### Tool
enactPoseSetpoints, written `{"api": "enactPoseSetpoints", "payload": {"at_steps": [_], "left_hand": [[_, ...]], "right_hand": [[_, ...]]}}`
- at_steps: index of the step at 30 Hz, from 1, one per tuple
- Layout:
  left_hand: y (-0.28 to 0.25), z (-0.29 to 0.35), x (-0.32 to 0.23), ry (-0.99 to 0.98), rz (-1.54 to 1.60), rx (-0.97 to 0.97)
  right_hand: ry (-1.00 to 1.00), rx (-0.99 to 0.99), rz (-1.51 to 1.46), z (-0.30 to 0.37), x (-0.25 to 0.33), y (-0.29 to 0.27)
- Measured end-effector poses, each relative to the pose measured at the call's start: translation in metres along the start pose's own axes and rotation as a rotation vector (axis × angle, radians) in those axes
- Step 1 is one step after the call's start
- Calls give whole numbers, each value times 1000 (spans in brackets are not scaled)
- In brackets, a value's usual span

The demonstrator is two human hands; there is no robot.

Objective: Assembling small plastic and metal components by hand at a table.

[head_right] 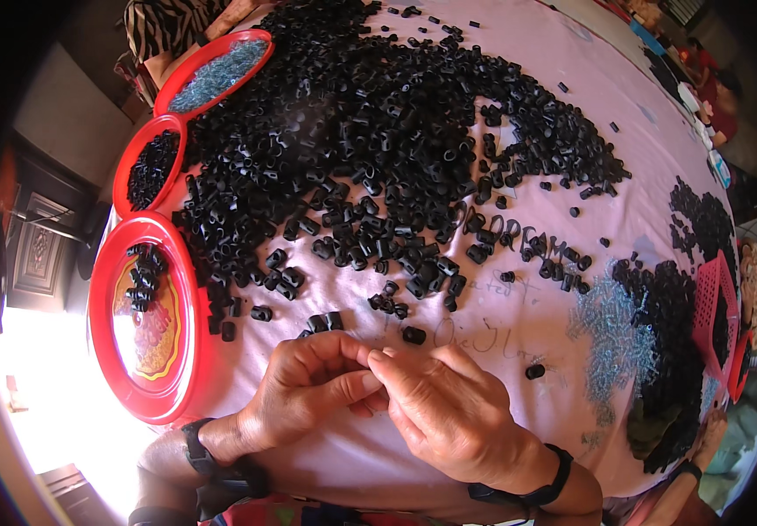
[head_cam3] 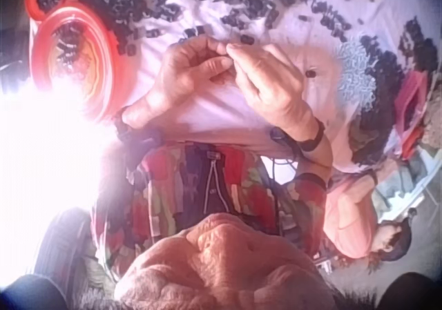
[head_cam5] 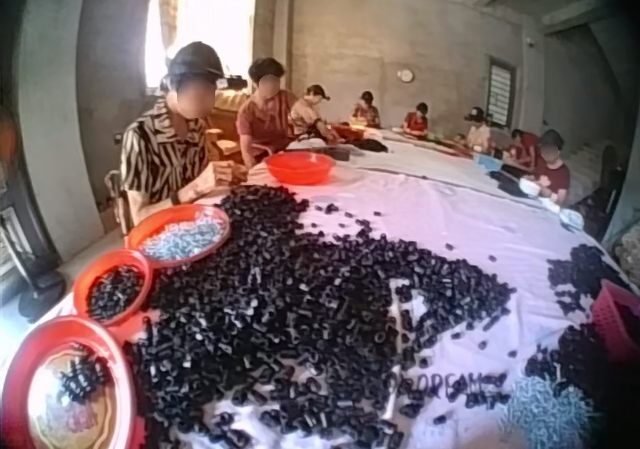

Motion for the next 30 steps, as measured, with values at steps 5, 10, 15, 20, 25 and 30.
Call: {"api": "enactPoseSetpoints", "payload": {"at_steps": [5,10,15,20,25,30], "left_hand": [[0,0,-2,-37,96,10],[1,1,2,-18,102,26],[5,1,1,24,138,43],[10,1,4,60,259,76],[8,0,7,52,271,86],[9,0,5,73,272,128]], "right_hand": [[-14,-9,42,1,7,6],[-12,1,89,5,8,9],[-1,-29,94,4,6,12],[76,-17,69,0,2,11],[83,-74,73,0,-3,13],[60,-58,45,2,-5,13]]}}
Point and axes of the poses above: each hand's wrist, its own z-axis away from the middle knuckle, its own y-axis out of the palm, x = y × z, the point moved 5 cm from there along -z, towards the middle knuckle, and after that the axes turned 7 degrees about y, right-handed, at the moved point
